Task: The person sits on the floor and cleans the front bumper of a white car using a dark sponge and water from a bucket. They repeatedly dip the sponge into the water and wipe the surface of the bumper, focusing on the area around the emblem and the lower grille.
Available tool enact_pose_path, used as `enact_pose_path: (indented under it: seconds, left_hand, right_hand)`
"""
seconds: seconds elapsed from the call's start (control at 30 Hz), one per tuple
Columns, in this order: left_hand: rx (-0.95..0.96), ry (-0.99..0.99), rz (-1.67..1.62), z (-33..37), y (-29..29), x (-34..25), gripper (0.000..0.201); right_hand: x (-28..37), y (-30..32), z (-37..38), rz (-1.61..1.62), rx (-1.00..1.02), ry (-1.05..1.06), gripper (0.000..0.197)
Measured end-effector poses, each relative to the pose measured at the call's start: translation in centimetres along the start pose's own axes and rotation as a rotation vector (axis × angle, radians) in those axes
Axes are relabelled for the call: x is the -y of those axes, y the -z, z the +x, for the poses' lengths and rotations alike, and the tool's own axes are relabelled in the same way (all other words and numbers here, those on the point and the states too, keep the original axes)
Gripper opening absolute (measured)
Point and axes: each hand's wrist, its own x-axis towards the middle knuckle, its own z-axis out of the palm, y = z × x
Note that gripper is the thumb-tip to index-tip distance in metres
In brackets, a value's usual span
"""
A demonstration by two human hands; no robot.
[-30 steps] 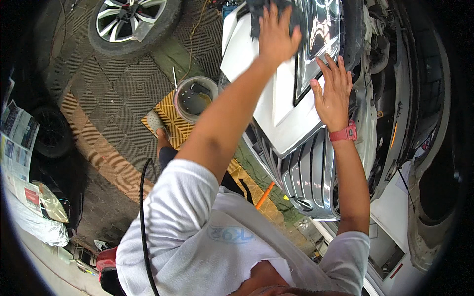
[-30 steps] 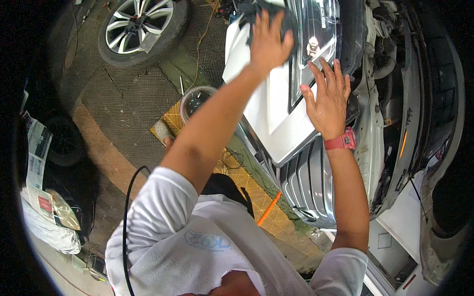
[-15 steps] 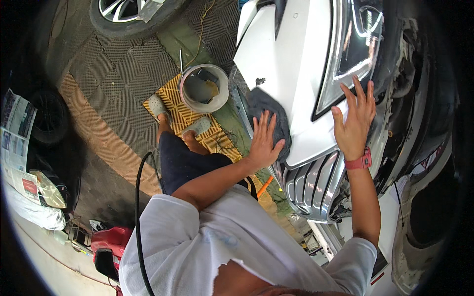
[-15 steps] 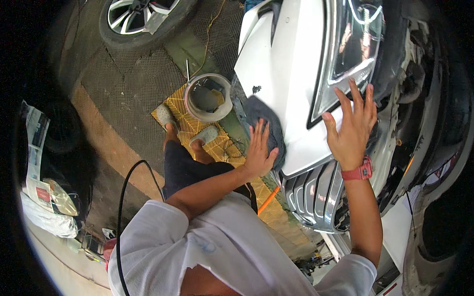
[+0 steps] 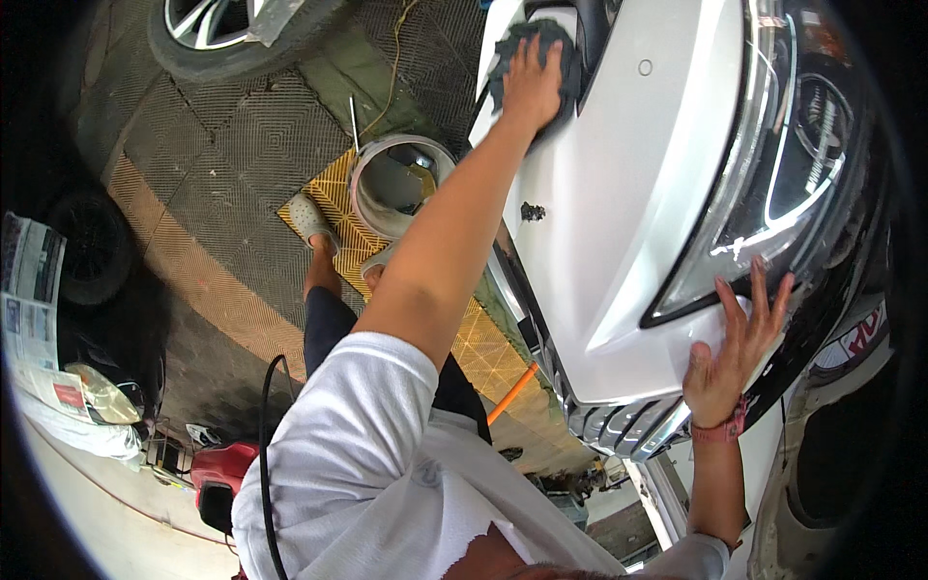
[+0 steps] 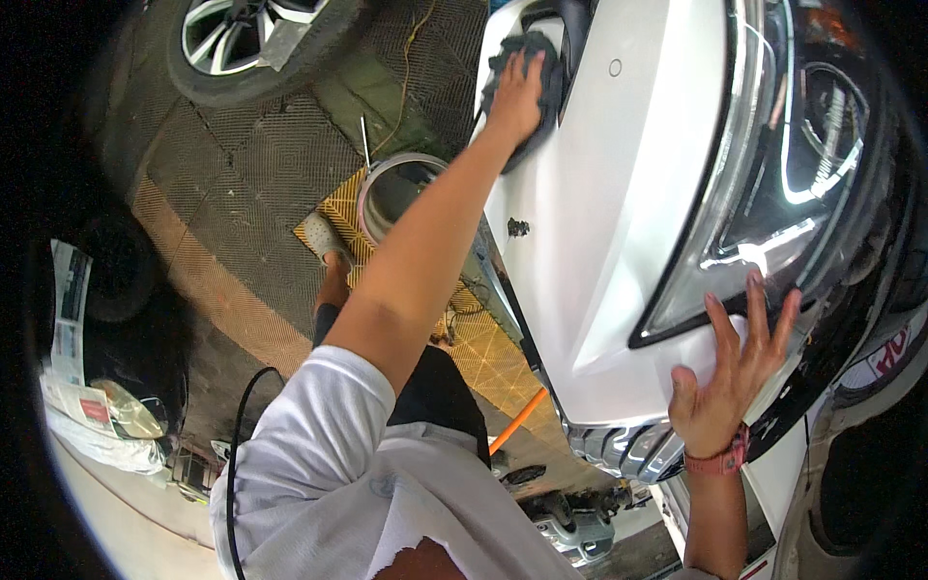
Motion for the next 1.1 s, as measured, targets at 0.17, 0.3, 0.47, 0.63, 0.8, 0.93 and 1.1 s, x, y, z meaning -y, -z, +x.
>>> enact_pose_path:
  seconds: [0.17, 0.3, 0.47, 0.63, 0.8, 0.93, 1.1]
  left_hand:
    - [-0.184, -0.077, 0.136, 11.8, -2.9, 10.8, 0.063]
    - [-0.039, 0.021, 0.019, 6.4, -1.8, 13.8, 0.071]
    - [0.036, 0.014, 0.182, -12.0, -0.1, 10.5, 0.064]
    - [-0.047, 0.505, -0.458, -23.3, 2.4, -1.7, 0.072]
    - [0.032, 0.315, -0.452, -34.5, 2.9, -13.7, 0.087]
    - [-0.041, 0.381, -0.350, -27.3, 3.4, -9.4, 0.078]
    - [-0.117, 0.204, -0.390, -12.1, 5.0, -6.8, 0.082]
  right_hand:
    - [-0.8, -0.5, 1.7, -0.085, -0.009, 0.065, 0.081]
    - [-1.1, -1.0, 1.4, -0.085, -0.031, 0.049, 0.080]
    - [-0.3, -0.5, 0.3, -0.045, -0.031, -0.016, 0.073]
    - [-0.2, -0.8, 0.3, -0.047, -0.053, -0.014, 0.068]
    - [0.1, -0.9, 1.0, -0.012, -0.090, 0.011, 0.064]
    - [0.0, -1.0, 0.0, -0.007, -0.091, 0.001, 0.054]
    - [0.3, -0.6, 0.7, -0.041, -0.137, 0.032, 0.049]
